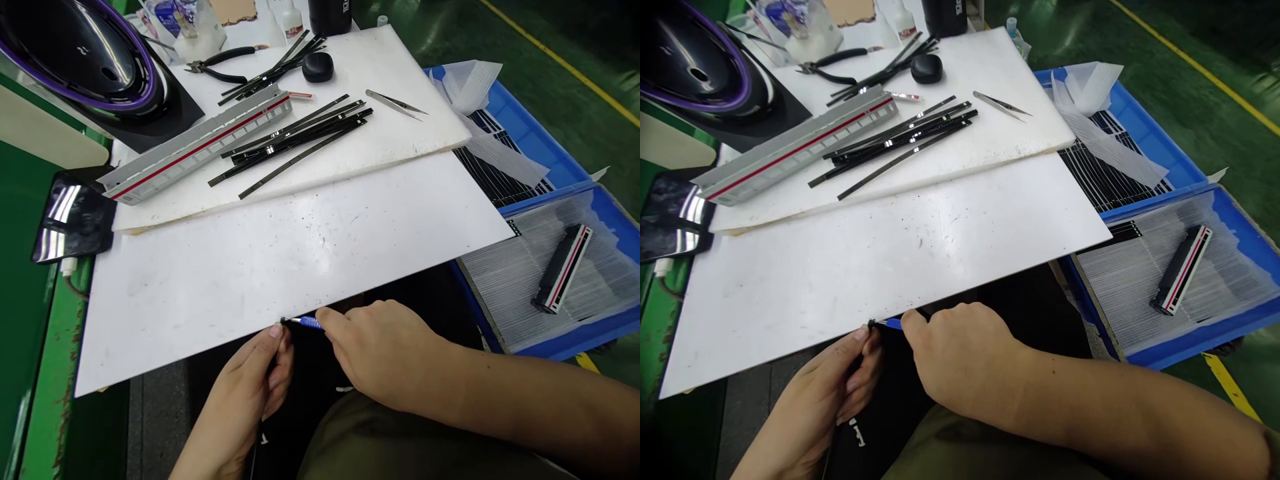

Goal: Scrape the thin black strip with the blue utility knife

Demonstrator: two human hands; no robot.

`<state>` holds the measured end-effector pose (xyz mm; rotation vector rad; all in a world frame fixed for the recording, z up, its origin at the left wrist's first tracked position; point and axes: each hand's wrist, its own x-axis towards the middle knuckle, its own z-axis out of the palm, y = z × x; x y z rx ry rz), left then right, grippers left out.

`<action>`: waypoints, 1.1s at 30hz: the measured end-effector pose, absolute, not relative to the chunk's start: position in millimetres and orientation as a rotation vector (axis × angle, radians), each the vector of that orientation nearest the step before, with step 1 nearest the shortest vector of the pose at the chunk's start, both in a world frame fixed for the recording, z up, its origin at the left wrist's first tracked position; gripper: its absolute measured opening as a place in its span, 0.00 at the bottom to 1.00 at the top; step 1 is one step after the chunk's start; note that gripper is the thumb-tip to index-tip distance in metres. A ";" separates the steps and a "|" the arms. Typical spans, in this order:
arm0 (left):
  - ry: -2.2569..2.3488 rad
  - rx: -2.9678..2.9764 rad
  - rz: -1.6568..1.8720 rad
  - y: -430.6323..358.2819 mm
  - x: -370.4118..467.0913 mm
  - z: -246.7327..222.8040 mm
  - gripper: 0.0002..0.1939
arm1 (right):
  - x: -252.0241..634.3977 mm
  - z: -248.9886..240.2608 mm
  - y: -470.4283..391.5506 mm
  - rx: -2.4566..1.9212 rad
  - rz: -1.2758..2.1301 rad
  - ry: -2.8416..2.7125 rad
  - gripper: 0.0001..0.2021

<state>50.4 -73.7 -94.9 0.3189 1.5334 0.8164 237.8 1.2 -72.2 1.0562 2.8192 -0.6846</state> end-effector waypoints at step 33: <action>1.560 0.319 0.818 -73.3 53.5 -93.1 0.25 | 232.5 -65.6 -0.6 1.042 -0.735 2.707 0.10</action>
